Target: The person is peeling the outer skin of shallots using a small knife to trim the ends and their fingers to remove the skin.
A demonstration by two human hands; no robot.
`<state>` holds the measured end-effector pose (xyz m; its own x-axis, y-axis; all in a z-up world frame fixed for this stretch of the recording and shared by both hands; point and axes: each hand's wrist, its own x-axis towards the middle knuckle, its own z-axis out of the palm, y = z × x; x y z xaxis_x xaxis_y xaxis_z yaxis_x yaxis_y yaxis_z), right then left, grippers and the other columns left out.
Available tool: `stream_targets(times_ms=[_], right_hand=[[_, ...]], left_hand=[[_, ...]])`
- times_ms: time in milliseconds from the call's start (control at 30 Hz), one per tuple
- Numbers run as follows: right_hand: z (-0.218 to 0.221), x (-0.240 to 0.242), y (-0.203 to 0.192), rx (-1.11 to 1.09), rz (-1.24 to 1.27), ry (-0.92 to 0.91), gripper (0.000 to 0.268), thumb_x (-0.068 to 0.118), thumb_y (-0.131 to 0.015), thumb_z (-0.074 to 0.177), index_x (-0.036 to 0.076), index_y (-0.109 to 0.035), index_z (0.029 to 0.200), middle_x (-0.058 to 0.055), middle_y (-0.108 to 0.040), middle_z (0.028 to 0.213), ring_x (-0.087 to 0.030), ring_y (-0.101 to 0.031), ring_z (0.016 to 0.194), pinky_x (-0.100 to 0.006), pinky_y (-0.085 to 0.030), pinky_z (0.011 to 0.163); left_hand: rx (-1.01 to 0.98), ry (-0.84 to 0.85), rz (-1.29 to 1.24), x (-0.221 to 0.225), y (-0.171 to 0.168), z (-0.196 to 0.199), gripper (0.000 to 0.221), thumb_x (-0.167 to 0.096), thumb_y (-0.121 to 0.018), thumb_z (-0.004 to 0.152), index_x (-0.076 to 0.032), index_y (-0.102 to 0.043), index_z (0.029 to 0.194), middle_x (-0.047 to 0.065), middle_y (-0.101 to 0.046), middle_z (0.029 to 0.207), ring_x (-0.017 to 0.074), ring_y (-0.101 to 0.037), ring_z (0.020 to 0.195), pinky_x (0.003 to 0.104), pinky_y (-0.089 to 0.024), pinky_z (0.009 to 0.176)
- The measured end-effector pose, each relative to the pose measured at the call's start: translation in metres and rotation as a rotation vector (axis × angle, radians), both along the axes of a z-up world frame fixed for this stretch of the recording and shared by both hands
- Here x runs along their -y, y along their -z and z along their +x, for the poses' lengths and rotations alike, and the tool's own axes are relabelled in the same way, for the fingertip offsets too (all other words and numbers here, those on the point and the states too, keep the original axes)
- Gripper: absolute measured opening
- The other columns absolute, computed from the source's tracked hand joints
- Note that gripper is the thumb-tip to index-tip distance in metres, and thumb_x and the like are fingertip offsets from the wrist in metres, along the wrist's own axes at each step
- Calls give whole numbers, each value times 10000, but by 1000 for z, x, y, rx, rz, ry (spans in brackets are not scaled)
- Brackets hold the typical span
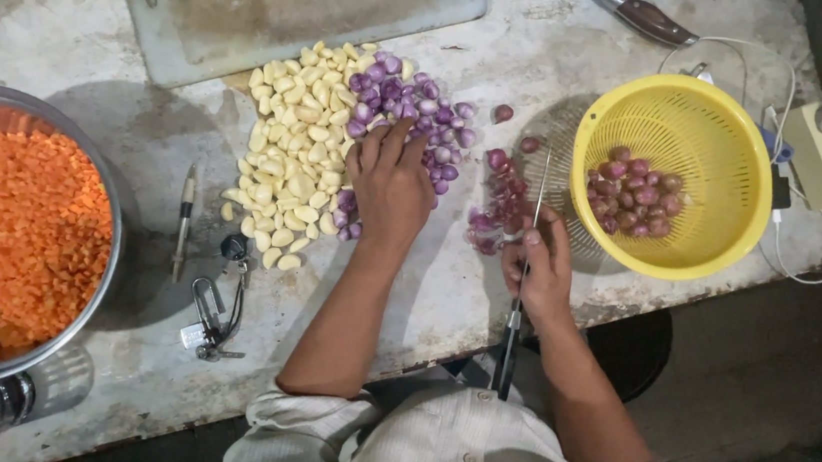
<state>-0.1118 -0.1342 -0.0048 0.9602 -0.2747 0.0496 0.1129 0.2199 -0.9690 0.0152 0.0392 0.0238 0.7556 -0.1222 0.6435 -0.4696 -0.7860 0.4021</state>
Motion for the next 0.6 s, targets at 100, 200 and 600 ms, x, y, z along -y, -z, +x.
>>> stream_targets(times_ms=[100,200,600], right_hand=[[-1,-2,-2,14,36,15,270,215,-414,1033,26,-376,1223,-198,-525,994,-114,-435,394,-200,-345,213],[-7,11,33,3,59,64,296,206,-441,1039,57,-370,1284,-163,-470,966,-163,-457,393,-241,-346,194],[-4,1,2,-8,110,-24,422,197,-487,1005,15,-331,1352,-177,-521,841,-124,-412,413,-220,-343,209]], left_hand=[[121,49,-36,10,3,-1,222,-4,-618,831,-105,-731,993,91,-659,1146,281,-559,1148,510,-336,995],[100,288,-81,40,7,-15,221,-53,-547,926,-101,-718,1057,84,-670,1155,254,-603,1157,509,-336,1050],[-86,459,168,55,21,-25,265,-60,-522,941,-64,-619,1188,120,-587,1158,319,-573,1116,445,-447,926]])
